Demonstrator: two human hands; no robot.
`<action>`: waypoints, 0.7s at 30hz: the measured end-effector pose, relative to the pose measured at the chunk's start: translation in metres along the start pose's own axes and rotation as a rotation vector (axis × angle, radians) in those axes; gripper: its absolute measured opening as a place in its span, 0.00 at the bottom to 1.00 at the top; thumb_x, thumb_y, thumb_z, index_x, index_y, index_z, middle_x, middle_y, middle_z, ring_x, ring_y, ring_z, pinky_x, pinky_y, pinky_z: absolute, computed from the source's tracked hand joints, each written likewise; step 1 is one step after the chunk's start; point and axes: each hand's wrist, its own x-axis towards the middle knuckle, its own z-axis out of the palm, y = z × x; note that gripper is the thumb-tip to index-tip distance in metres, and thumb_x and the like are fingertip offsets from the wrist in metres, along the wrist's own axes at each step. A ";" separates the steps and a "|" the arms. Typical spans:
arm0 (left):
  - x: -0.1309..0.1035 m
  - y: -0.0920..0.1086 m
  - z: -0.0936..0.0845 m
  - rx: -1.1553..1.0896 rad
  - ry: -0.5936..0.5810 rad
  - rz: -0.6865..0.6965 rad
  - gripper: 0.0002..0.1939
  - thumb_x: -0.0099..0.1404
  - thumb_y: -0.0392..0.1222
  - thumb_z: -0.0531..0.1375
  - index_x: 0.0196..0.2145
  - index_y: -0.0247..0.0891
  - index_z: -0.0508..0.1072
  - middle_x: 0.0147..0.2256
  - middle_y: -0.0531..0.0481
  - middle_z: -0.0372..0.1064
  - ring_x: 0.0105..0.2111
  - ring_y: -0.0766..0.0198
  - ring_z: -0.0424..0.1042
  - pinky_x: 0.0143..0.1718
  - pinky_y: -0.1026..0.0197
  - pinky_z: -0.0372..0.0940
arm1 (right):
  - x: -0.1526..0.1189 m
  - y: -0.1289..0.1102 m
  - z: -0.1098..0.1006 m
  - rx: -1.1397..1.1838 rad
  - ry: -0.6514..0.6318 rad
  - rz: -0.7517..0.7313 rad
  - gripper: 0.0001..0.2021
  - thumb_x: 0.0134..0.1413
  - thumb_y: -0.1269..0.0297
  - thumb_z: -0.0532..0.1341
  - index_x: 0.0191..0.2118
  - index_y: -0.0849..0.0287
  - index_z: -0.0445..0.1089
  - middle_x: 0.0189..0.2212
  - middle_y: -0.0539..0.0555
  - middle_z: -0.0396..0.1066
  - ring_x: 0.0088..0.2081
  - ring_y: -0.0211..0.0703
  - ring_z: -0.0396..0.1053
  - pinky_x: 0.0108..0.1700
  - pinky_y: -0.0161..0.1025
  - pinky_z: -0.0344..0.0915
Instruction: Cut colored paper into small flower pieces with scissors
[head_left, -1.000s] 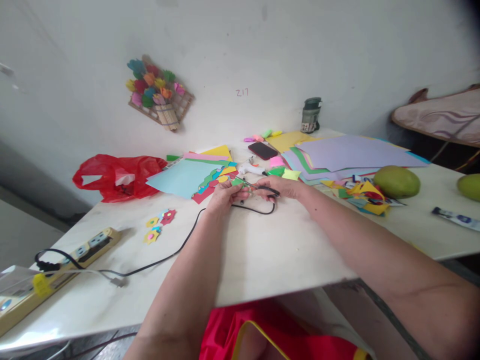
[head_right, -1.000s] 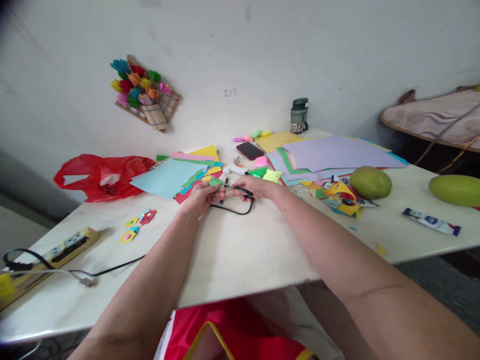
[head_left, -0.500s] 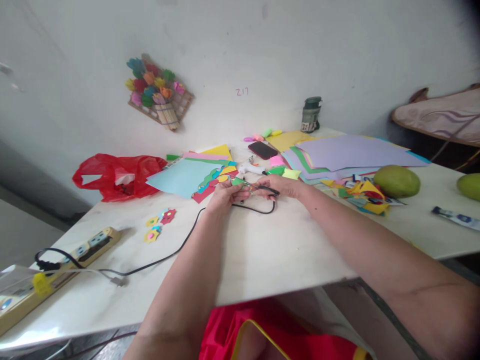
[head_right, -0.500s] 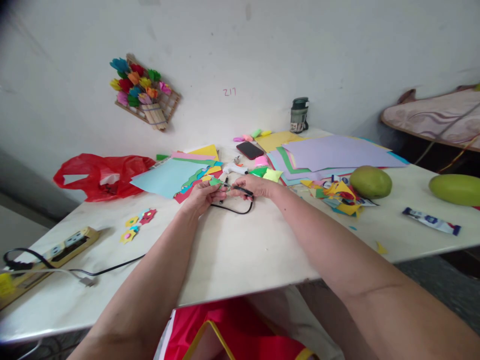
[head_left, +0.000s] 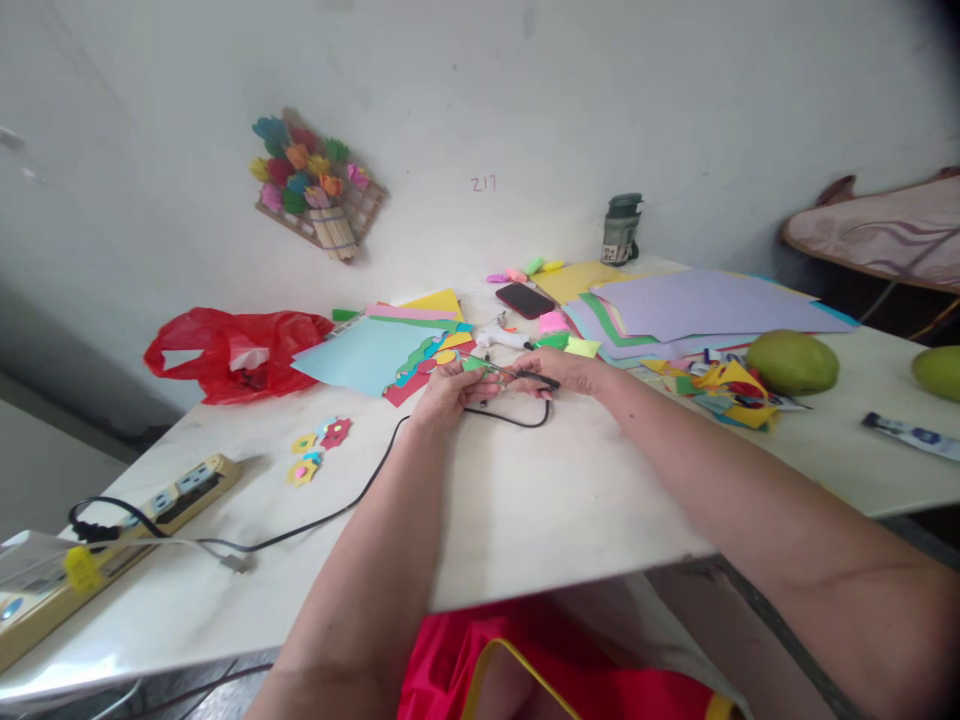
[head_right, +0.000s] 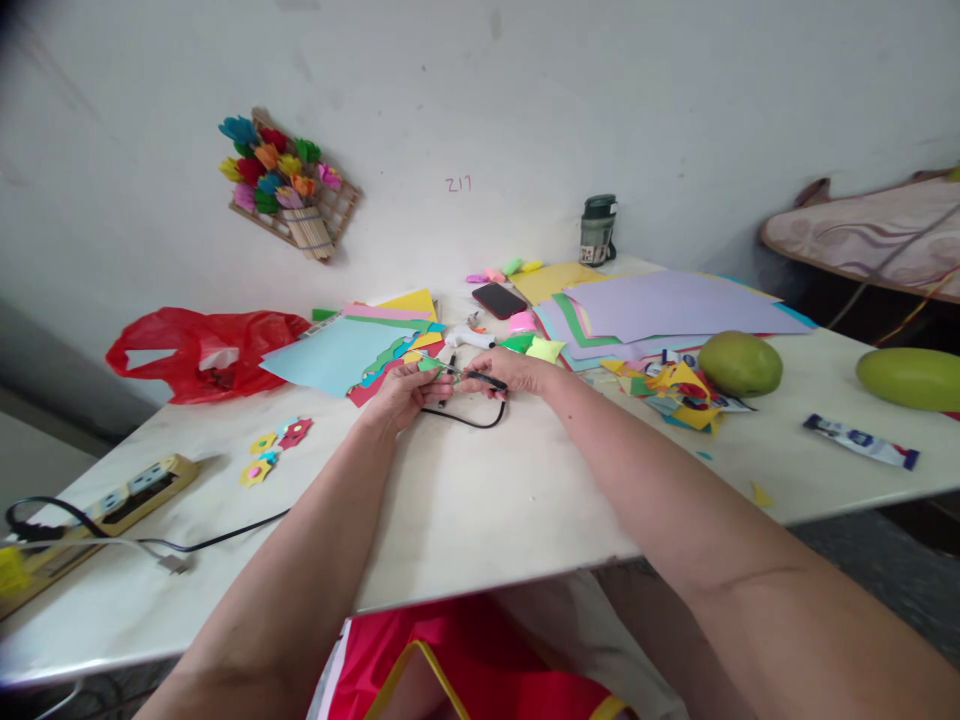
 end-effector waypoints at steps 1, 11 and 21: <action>0.000 0.000 0.000 -0.002 -0.004 0.000 0.06 0.52 0.34 0.67 0.28 0.30 0.75 0.27 0.43 0.77 0.24 0.62 0.76 0.29 0.63 0.72 | 0.000 0.000 0.000 0.013 -0.007 0.001 0.14 0.49 0.60 0.63 0.38 0.67 0.71 0.17 0.45 0.62 0.17 0.30 0.57 0.19 0.31 0.53; 0.000 0.000 -0.002 0.017 0.014 -0.014 0.03 0.55 0.32 0.65 0.29 0.29 0.75 0.28 0.42 0.77 0.25 0.61 0.77 0.33 0.60 0.73 | 0.000 0.002 -0.002 0.010 -0.001 -0.008 0.16 0.46 0.60 0.64 0.39 0.67 0.72 0.17 0.45 0.62 0.17 0.29 0.55 0.19 0.31 0.51; 0.001 0.000 -0.002 -0.012 0.013 -0.022 0.03 0.55 0.32 0.65 0.29 0.29 0.74 0.28 0.42 0.77 0.24 0.62 0.77 0.30 0.62 0.73 | 0.000 0.000 -0.002 0.026 0.011 0.005 0.16 0.47 0.62 0.62 0.41 0.67 0.74 0.16 0.45 0.62 0.17 0.29 0.56 0.19 0.31 0.52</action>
